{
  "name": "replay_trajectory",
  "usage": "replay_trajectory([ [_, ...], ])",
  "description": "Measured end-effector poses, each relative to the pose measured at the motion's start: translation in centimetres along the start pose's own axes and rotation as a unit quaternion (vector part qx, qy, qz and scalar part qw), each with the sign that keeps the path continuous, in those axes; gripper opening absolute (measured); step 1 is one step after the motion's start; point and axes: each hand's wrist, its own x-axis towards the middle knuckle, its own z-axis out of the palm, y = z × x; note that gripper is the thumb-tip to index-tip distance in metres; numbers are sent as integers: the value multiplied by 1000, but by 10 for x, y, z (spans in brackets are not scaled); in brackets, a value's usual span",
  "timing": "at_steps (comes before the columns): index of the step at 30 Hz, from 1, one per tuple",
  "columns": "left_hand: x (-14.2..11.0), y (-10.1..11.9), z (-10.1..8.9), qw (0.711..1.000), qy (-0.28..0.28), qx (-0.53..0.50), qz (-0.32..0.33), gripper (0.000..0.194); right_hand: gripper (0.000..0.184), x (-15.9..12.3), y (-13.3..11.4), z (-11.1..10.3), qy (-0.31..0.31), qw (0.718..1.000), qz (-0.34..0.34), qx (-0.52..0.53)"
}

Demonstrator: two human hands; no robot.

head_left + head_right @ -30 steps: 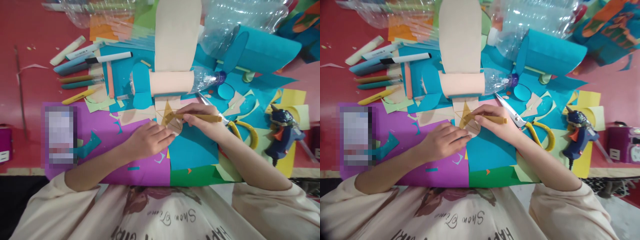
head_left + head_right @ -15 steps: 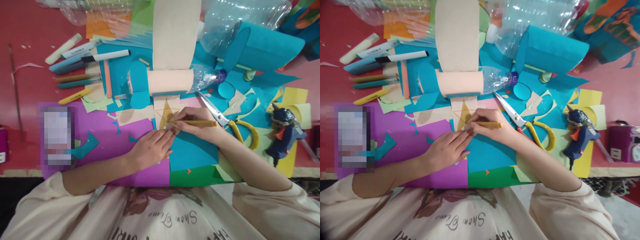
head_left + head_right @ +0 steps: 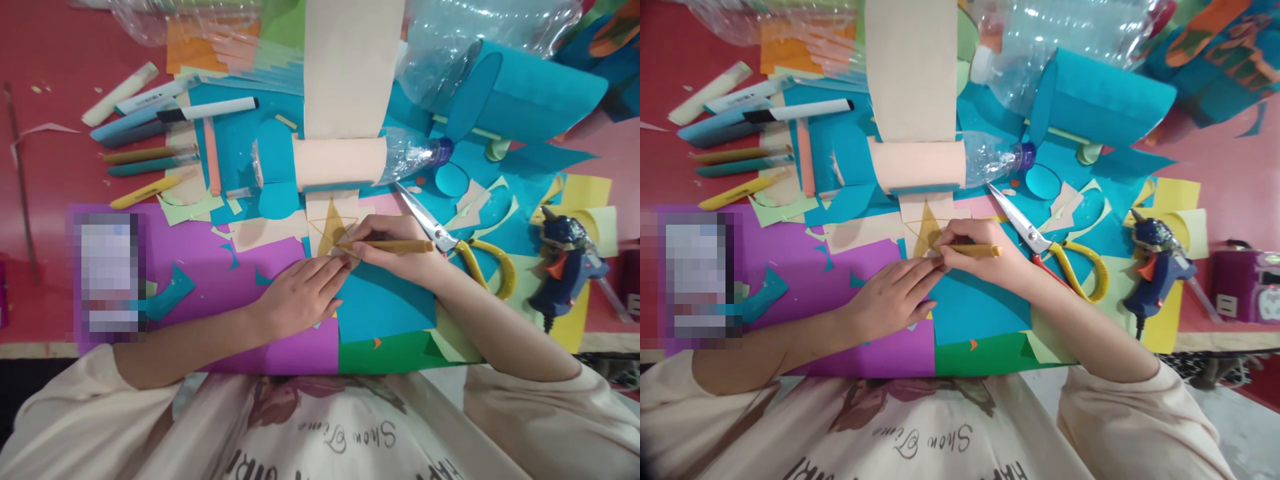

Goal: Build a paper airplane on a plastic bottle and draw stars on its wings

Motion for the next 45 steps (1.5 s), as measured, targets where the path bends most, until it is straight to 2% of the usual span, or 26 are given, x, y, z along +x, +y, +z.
replay_trajectory([
  [4,1,-1,-2,1000,-7,-6,0,43,16,0,-3,-1,7,1000,10,11],
  [10,0,0,-1,998,-58,-25,-4,46,16,0,0,1,11,1000,-9,-12],
  [14,0,0,0,999,-47,-14,-2,45,13,-1,3,1,11,999,-26,-15],
  [18,0,0,-2,999,-35,-7,1,44,12,0,-1,0,14,1000,-9,0],
  [24,1,-1,-3,998,-63,-27,-4,46,14,1,-4,-1,14,1000,12,-7],
  [27,1,-2,-3,997,-71,-26,-5,46,14,0,0,1,15,1000,-3,-18],
  [32,0,-1,-1,999,-52,-18,-1,46,15,-2,6,2,17,999,-27,-15],
  [36,0,-1,-1,998,-53,-16,-1,46,13,-1,-1,0,6,1000,-23,-11],
  [42,0,-1,-2,999,-44,-10,5,44,14,2,-8,-3,43,999,-6,17],
  [45,0,-1,-1,999,-32,-9,5,44,12,1,-6,-1,38,999,-10,8],
])
